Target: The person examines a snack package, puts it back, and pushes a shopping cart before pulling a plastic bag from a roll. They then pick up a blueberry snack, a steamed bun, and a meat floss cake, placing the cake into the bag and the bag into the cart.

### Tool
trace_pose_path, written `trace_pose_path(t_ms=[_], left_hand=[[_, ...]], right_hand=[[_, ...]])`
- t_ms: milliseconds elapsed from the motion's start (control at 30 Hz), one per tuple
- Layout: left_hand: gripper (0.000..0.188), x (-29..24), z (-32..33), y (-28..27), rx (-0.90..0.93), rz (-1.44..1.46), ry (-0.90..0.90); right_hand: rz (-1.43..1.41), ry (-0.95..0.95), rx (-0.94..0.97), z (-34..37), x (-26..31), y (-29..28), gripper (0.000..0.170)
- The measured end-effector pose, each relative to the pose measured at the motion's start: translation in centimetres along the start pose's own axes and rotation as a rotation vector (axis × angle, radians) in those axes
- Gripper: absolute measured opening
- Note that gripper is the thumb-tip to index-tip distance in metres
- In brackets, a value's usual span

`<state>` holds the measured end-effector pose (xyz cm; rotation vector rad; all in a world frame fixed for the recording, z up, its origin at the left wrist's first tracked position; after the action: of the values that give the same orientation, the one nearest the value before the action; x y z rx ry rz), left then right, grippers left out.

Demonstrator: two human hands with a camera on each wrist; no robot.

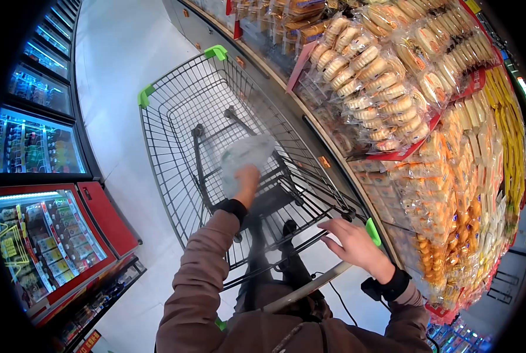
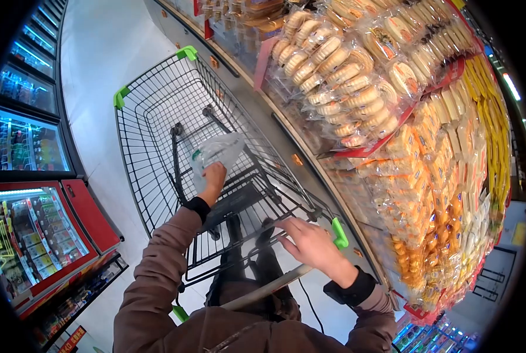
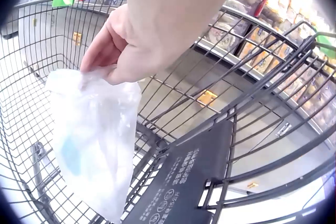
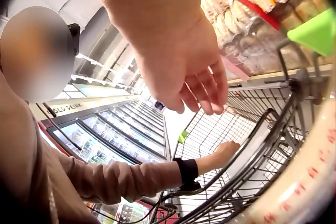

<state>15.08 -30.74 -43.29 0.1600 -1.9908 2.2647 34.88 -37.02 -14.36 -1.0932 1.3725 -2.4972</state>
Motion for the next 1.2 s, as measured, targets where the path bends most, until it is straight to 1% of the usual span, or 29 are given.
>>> trace_pose_path(t_ms=[33,67,133,200,233,333,433,500,533,567,600,667,767,867,967,1067,1167,1200], left_hand=[[0.020,0.4,-0.4,0.3,-0.063,0.007,0.017],[0.020,1.1,-0.8,1.2,-0.061,0.000,0.002],[0.022,2.6,-1.2,0.6,-0.057,-0.018,-0.027],[0.022,4.2,-1.4,-0.4,0.056,-0.215,-0.058],[0.021,4.7,-1.5,-0.5,0.114,-0.313,-0.075],[0.016,5.8,-2.3,0.0,0.249,-0.274,-0.113],[0.015,4.2,-2.5,0.5,0.158,-0.294,-0.029],[0.013,2.0,-2.6,2.6,0.125,-0.177,0.017],[0.012,1.0,-2.4,2.2,0.109,-0.119,0.039],[0.011,-0.2,-2.0,2.7,0.189,-0.103,0.076],[0.011,-1.1,-1.8,3.0,0.177,-0.035,0.092],[0.010,-3.0,-1.5,4.7,0.151,0.104,0.125],[0.012,-5.2,-0.7,7.9,0.162,0.232,0.152],[0.016,-7.4,0.8,6.5,0.137,0.241,0.396],[0.018,-8.6,0.9,9.5,0.298,0.225,0.438],[0.017,-8.5,1.3,6.8,0.360,0.269,0.401],[0.016,-8.1,1.7,7.1,0.326,0.298,0.432],[0.016,-8.0,1.7,6.7,0.350,0.301,0.431]], right_hand=[[0.020,0.001,-0.018,0.9,-0.4,0.0,0.023],[0.039,0.000,-0.038,1.7,-1.0,0.1,0.021],[0.052,-0.007,-0.085,3.1,-2.0,0.6,0.019],[0.044,-0.018,-0.140,4.1,-2.7,1.1,0.017],[0.050,-0.018,-0.137,4.5,-2.8,1.5,0.017],[0.063,-0.037,-0.130,5.2,-2.8,2.5,0.016],[0.062,-0.055,-0.122,5.8,-3.1,3.6,0.016],[0.057,-0.040,-0.118,6.1,-3.6,4.3,0.015],[0.041,-0.028,-0.148,6.1,-4.1,4.5,0.015],[0.024,-0.017,-0.176,6.2,-4.6,4.7,0.015],[0.005,-0.004,-0.206,6.2,-5.1,4.8,0.014],[0.062,-0.005,-0.228,6.4,-5.3,5.3,0.016],[0.082,0.004,-0.271,6.5,-5.6,5.3,0.016],[0.076,0.008,-0.297,6.5,-5.7,5.1,0.016],[0.086,0.012,-0.302,6.5,-5.7,4.9,0.016],[0.096,0.009,-0.309,6.6,-5.7,4.9,0.016],[0.089,0.004,-0.332,6.6,-5.8,4.8,0.015],[0.085,0.002,-0.343,6.7,-5.9,4.8,0.014]])
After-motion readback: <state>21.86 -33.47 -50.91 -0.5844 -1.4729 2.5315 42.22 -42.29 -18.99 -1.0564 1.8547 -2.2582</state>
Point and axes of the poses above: each hand's wrist, its own z-axis away from the middle knuckle, its own y-axis out of the palm, x = y × z, the point moved 9 cm from there along -z, towards the middle knuckle, and after that the axes turned 10 degrees about y, right-handed, at the moved point
